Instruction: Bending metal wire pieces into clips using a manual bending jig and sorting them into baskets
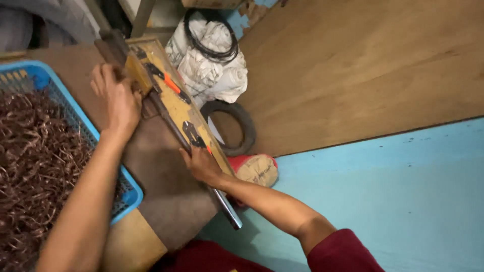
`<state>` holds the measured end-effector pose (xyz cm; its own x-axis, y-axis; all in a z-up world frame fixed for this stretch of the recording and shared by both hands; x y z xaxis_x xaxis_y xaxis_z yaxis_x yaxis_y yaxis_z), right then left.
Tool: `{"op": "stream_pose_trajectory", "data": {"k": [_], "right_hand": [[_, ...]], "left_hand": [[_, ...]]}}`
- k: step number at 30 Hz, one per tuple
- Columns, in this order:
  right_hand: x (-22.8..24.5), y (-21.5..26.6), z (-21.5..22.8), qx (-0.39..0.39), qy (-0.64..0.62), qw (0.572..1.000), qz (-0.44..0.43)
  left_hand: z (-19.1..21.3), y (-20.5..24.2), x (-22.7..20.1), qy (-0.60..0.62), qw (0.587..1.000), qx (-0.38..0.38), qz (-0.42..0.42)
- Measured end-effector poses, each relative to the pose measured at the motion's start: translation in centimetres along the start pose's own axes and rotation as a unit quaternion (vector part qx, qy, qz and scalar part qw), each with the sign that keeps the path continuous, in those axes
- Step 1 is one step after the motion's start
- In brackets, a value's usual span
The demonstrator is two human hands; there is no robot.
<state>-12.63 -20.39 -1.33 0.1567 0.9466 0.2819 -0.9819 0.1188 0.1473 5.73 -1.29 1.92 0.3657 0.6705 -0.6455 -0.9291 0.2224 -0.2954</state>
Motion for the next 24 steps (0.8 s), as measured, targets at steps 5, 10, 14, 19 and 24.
{"op": "stream_pose_trajectory", "data": {"k": [5,10,14,19,24], "right_hand": [[1.0,0.1,1.6,0.092,-0.074,0.992,-0.054],[1.2,-1.9,1.3,0.070,-0.039,0.996,-0.045],[0.4,-0.2,0.8,0.123,-0.074,0.988,-0.063],[0.1,-0.7,-0.1,0.104,-0.081,0.991,-0.032],[1.6,0.5,1.1,0.095,-0.073,0.993,-0.016]], "left_hand": [[0.6,-0.4,-0.3,-0.033,0.999,0.001,0.010],[1.9,-1.6,-0.4,0.012,0.999,-0.037,0.009],[-0.4,-0.2,0.5,0.016,0.998,0.020,0.050],[-0.9,-0.6,0.7,-0.003,0.999,0.025,0.044],[-1.8,-0.1,1.2,-0.008,0.999,0.000,0.052]]}}
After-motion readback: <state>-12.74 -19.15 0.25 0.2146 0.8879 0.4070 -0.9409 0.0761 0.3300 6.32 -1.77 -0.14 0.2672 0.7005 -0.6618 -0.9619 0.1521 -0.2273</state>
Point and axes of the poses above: each hand's wrist, its own y-axis away from the middle knuckle, its own z-axis out of the back of the hand, x = y × z, the point moved 6 cm from there along -y, towards the middle knuckle, and after that the axes turned 6 degrees about x, right-handed, at the moved point
